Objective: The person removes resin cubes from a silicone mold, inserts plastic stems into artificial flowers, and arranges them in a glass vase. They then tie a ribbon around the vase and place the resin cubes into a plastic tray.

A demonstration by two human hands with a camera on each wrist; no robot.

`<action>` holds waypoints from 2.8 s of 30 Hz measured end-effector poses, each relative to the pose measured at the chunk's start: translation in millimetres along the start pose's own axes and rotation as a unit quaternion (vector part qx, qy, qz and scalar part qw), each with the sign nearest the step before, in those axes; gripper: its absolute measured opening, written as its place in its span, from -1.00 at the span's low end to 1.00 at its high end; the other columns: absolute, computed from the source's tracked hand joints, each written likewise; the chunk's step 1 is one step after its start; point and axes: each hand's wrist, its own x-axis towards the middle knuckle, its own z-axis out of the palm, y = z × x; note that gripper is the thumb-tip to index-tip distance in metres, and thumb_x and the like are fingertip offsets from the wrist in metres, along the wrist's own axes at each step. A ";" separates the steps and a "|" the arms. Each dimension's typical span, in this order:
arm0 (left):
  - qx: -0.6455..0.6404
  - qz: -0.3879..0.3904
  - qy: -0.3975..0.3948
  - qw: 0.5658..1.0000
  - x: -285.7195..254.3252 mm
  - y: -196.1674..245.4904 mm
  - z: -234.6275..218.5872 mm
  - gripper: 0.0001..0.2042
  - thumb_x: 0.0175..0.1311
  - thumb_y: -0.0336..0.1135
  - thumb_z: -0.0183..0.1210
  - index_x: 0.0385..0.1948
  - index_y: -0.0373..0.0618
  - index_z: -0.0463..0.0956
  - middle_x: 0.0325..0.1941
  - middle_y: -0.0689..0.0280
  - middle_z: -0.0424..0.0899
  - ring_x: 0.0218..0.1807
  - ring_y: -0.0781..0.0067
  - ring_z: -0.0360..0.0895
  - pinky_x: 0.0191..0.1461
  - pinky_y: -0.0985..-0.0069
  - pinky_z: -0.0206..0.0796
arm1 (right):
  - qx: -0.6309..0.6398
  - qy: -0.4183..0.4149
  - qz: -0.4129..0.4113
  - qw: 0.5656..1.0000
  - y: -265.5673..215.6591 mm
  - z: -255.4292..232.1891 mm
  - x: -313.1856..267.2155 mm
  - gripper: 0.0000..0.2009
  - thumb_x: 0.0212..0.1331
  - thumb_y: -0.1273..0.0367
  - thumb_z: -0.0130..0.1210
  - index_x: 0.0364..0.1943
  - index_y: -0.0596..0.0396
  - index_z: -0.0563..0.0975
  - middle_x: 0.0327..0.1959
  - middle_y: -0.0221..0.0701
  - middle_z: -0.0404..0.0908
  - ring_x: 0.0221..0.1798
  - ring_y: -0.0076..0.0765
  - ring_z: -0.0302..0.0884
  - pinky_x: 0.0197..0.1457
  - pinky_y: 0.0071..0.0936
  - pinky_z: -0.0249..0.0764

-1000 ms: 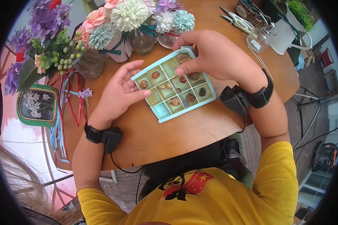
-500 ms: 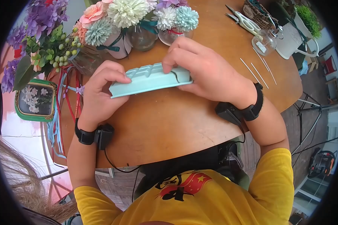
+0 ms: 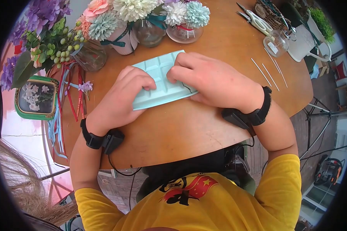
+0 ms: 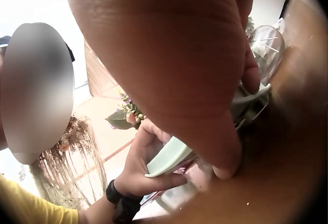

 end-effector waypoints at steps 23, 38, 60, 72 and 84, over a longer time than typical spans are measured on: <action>0.041 0.024 -0.022 0.999 1.1 1.8 2.6 -0.60 -0.17 -0.49 0.37 -0.17 -0.09 0.55 -0.14 0.26 0.60 0.02 0.06 0.51 0.22 0.19 0.36 | -0.056 -0.071 -0.015 0.996 -11.6 -9.6 -7.2 -0.59 -0.09 0.55 0.27 -0.05 0.06 0.56 -0.05 -0.41 0.50 0.04 -0.16 0.47 0.12 -0.32 0.53; 0.114 0.036 -0.045 0.992 1.6 13.1 -3.6 -0.66 -0.17 -0.45 0.37 -0.22 -0.08 0.63 -0.18 0.31 0.60 -0.03 0.14 0.56 0.13 0.23 0.43 | -0.070 -0.057 -0.011 0.996 -16.0 -6.0 -8.5 -0.74 0.02 0.50 0.20 -0.14 0.12 0.57 -0.07 -0.38 0.51 0.06 -0.19 0.47 0.06 -0.36 0.57; 0.152 0.009 -0.032 0.988 0.6 20.1 -6.1 -0.75 -0.04 -0.31 0.44 -0.24 0.07 0.72 -0.28 0.43 0.58 -0.24 0.35 0.60 -0.36 0.40 0.41 | 0.005 -0.032 0.004 0.999 -6.7 5.0 -8.9 -0.55 -0.10 0.59 0.25 -0.01 0.11 0.49 0.00 -0.27 0.45 0.10 0.00 0.43 0.19 -0.24 0.47; 0.136 0.018 -0.017 0.990 2.1 20.0 -4.1 -0.79 -0.01 -0.29 0.44 -0.29 0.05 0.71 -0.34 0.43 0.53 -0.23 0.34 0.58 -0.40 0.40 0.36 | 0.030 -0.034 0.000 0.999 -3.0 4.3 -6.2 -0.55 -0.14 0.54 0.35 -0.05 0.06 0.52 0.09 -0.31 0.50 0.17 -0.02 0.41 0.23 -0.26 0.46; 0.128 0.005 -0.009 0.992 0.8 20.4 -2.3 -0.82 0.02 -0.27 0.43 -0.31 0.03 0.72 -0.36 0.41 0.53 -0.25 0.33 0.58 -0.44 0.39 0.33 | 0.052 -0.036 0.002 0.998 -0.4 5.6 -6.1 -0.55 -0.10 0.55 0.32 -0.03 0.05 0.49 -0.02 -0.29 0.49 0.11 0.02 0.41 0.21 -0.21 0.45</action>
